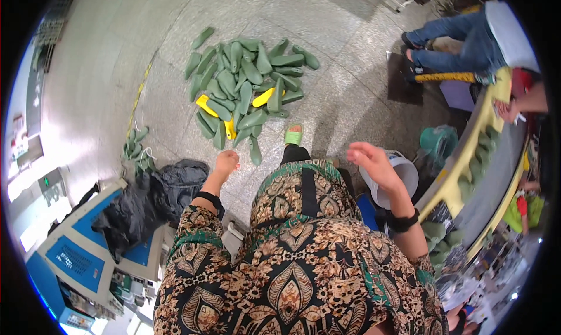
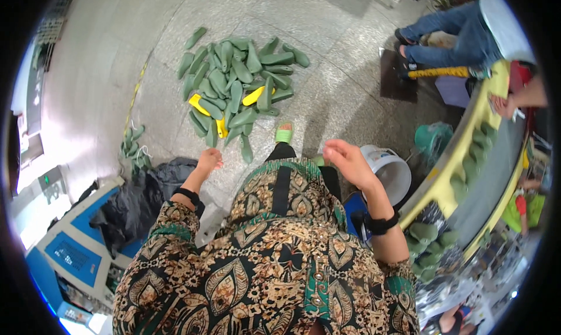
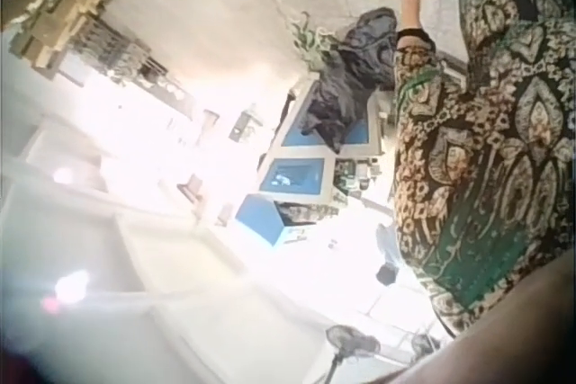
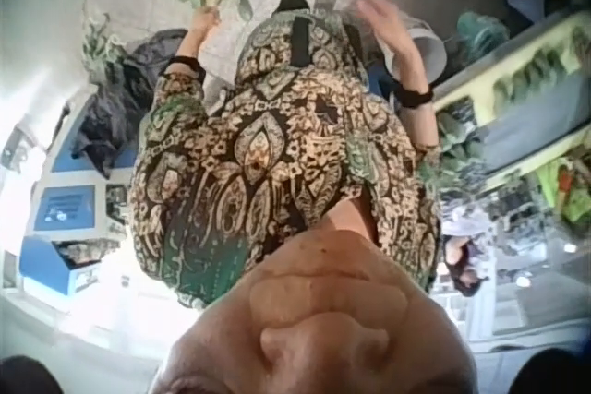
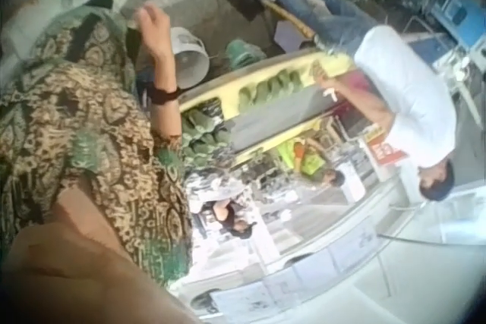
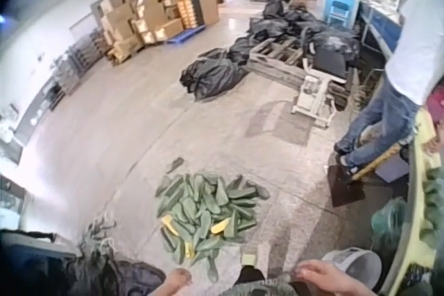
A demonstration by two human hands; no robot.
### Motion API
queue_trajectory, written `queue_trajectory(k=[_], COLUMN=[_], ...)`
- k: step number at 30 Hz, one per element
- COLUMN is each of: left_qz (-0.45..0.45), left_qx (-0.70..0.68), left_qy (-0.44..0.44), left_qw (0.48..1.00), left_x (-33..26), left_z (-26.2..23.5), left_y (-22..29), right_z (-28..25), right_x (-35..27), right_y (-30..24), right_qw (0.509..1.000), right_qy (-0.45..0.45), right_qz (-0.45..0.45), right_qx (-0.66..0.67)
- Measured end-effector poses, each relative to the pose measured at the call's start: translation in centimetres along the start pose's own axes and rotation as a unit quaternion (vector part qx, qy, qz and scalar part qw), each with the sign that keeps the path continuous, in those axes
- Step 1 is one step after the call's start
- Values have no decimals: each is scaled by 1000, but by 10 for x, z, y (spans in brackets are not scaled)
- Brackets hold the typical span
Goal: The recorder is picking up green and yellow shoe lasts from the floor and organizing them on a workspace near a conveyor belt in a shoe factory.
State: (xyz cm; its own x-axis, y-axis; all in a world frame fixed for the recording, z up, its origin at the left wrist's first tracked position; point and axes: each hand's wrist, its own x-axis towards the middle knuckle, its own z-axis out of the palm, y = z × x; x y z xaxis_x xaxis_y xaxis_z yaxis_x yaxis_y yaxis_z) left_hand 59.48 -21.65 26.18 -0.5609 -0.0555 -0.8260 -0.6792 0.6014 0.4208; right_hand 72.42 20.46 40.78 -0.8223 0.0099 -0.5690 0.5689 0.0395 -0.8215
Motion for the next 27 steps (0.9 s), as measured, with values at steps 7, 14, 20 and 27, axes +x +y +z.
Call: queue_trajectory(k=[7, 14, 20, 27], left_qz=[-72, -102, -215, -233], left_qx=[-80, -247, -372, -540], left_qy=[22, -53, 85, 182], left_qw=[994, 962, 899, 788], left_x=[30, 83, 209, 383], left_z=[6, 105, 161, 166], left_y=[-13, -39, -85, -101], right_z=[22, 41, 100, 196], right_x=[186, 346, 436, 491], right_y=[63, 225, 257, 337], right_qw=[987, 921, 925, 987], right_qy=[-60, -115, -182, 105], right_qz=[149, 27, 209, 118], right_qx=[26, -372, -260, -41])
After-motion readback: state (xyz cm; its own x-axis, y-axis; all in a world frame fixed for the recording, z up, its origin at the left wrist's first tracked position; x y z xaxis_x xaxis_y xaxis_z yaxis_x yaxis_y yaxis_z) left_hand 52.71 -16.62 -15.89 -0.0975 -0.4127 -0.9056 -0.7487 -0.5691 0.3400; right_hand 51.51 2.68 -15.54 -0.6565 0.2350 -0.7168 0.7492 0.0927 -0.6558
